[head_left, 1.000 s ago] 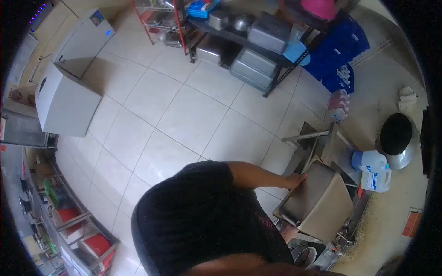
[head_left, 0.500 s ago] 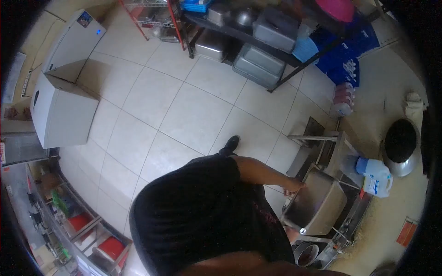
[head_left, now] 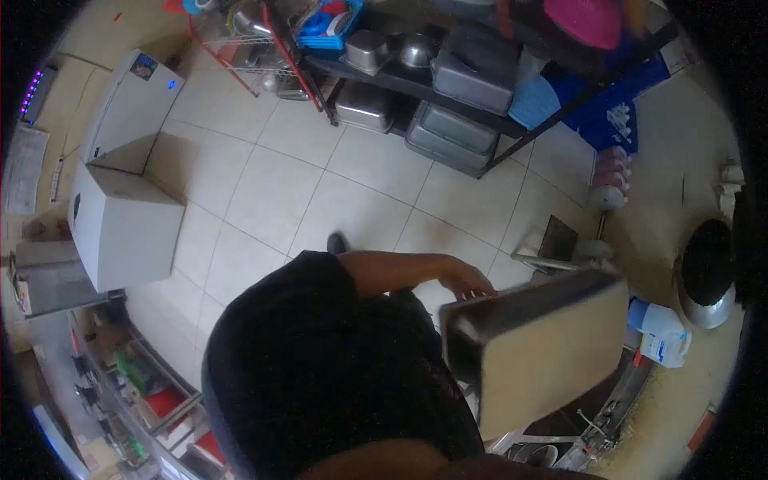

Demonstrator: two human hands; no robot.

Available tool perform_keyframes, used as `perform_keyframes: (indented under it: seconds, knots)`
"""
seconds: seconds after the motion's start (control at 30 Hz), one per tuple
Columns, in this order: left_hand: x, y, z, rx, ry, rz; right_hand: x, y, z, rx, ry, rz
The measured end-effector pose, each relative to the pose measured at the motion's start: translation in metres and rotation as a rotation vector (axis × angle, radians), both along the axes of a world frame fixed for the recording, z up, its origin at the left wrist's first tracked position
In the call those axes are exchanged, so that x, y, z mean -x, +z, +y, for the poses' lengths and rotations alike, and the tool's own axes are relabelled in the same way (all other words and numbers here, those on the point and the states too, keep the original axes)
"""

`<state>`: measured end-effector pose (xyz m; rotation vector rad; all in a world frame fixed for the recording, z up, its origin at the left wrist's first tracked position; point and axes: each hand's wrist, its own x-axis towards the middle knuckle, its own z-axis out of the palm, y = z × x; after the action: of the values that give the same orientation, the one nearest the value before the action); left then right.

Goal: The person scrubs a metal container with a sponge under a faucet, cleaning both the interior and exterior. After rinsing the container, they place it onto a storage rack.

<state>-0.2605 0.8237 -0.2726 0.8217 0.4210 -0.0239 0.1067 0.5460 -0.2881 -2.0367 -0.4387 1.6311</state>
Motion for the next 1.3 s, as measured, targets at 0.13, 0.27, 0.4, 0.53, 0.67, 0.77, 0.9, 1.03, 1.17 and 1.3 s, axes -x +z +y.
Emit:
perform_keyframes:
  seconds: [0.13, 0.27, 0.4, 0.53, 0.67, 0.77, 0.9, 1.03, 1.17, 1.3]
  knots:
    - [0.076, -0.071, -0.019, -0.457, 0.32, 0.317, 0.076, -0.02, 0.053, -0.027, 0.056, 0.062]
    - [0.217, -0.123, -0.048, -0.767, 0.537, 0.697, 0.199, -0.065, 0.138, -0.061, 0.132, 0.152]
    - [0.383, -0.177, -0.049, -0.677, 0.813, 0.853, 0.356, -0.129, 0.234, -0.091, 0.168, 0.285]
    - [0.483, -0.241, -0.02, -0.272, 1.18, 0.847, 0.493, -0.203, 0.325, -0.147, 0.142, 0.465]
    - [0.55, -0.328, 0.035, -0.351, 1.131, 0.935, 0.568, -0.274, 0.389, -0.223, 0.093, 0.592]
    - [0.574, -0.367, 0.083, -0.314, 1.161, 0.902, 0.589, -0.324, 0.43, -0.256, 0.093, 0.637]
    - [0.587, -0.394, 0.162, -0.187, 1.214, 0.946, 0.601, -0.354, 0.476, -0.279, -0.007, 0.697]
    - [0.6, -0.413, 0.247, -0.368, 1.171, 0.968, 0.606, -0.397, 0.554, -0.084, -0.025, 0.788]
    - [0.601, -0.446, 0.326, -0.74, 0.988, 1.085, 0.612, -0.409, 0.61, 0.053, 0.013, 0.598]
    - [0.601, -0.514, 0.405, -0.971, 0.891, 1.161, 0.631, -0.428, 0.666, -0.022, 0.141, 0.276]
